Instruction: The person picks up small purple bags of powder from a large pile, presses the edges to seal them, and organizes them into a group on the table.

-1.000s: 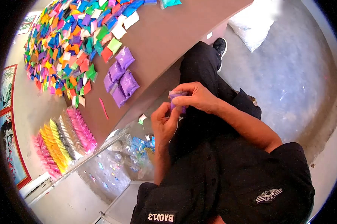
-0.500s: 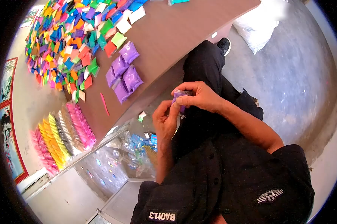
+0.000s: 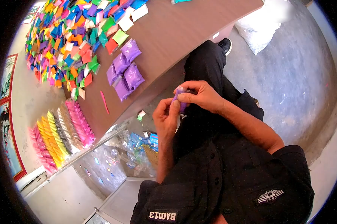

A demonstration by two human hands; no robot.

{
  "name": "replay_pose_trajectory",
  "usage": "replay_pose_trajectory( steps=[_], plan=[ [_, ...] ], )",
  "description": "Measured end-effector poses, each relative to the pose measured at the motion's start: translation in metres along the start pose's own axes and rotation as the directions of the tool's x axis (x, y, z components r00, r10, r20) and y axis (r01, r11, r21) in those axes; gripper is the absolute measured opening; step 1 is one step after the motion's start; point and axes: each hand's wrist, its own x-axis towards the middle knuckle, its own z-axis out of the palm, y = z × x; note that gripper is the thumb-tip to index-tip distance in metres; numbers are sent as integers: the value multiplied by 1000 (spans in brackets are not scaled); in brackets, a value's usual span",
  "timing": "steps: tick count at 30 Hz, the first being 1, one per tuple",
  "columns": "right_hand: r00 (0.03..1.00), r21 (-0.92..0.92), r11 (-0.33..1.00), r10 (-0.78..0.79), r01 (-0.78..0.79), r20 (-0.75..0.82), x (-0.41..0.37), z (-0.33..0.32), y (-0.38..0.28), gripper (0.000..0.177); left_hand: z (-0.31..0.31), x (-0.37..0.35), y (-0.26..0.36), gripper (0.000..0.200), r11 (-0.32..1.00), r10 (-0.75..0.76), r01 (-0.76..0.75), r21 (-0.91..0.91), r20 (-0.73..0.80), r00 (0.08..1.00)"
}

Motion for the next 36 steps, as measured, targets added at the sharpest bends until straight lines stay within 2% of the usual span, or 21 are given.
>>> replay_pose_trajectory(
  steps=[2, 4, 6, 10, 13, 18, 20, 23, 27, 29, 31, 36],
  plan=[
    [996, -92, 993, 75, -70, 56, -1, 2, -12, 20, -6, 1, -3, 17, 999, 28, -28, 18, 13, 1000],
    [995, -104, 992, 75, -68, 64, 0, 0, -9, 20, -10, 1, -5, 17, 995, 33, -38, 89, 55, 998],
    [995, -116, 991, 74, -66, 73, 0, -1, -4, 20, -10, 0, -4, 18, 997, 24, -28, 73, 63, 998],
    [1000, -51, 999, 12, -13, -13, -2, 1, 3, 20, -3, -1, -3, 22, 999, -37, 38, -18, 44, 998],
    [998, -56, 998, -11, 8, -58, -2, 2, 3, 19, -3, -3, -6, 25, 995, -103, 104, -8, 52, 993],
    [1000, -88, 996, 4, -6, -23, -1, 5, -6, 21, -11, -3, -7, 23, 998, -54, 53, 32, 42, 998],
    [999, -211, 977, 36, -31, 20, -1, 8, -13, 23, -12, -3, -5, 22, 997, -40, 37, 69, 41, 998],
    [993, -181, 983, 62, -43, 101, 2, 2, -6, 23, -12, -3, -3, 21, 998, -8, 6, 55, 43, 999],
    [997, -136, 989, 62, -54, 50, -1, 0, -1, 22, -11, -4, -5, 18, 998, -70, 70, -4, 68, 995],
    [999, -68, 997, 31, -33, -25, -1, 0, -1, 20, -7, -4, -5, 18, 995, -81, 85, -44, 80, 993],
    [999, -72, 997, 38, -39, -23, -2, 1, -6, 21, -6, -4, -6, 16, 991, -95, 104, -89, 100, 990],
    [997, -15, 997, 79, -79, 22, 0, 0, -10, 22, -6, -3, -3, 16, 996, -67, 70, -54, 50, 996]
  ],
)
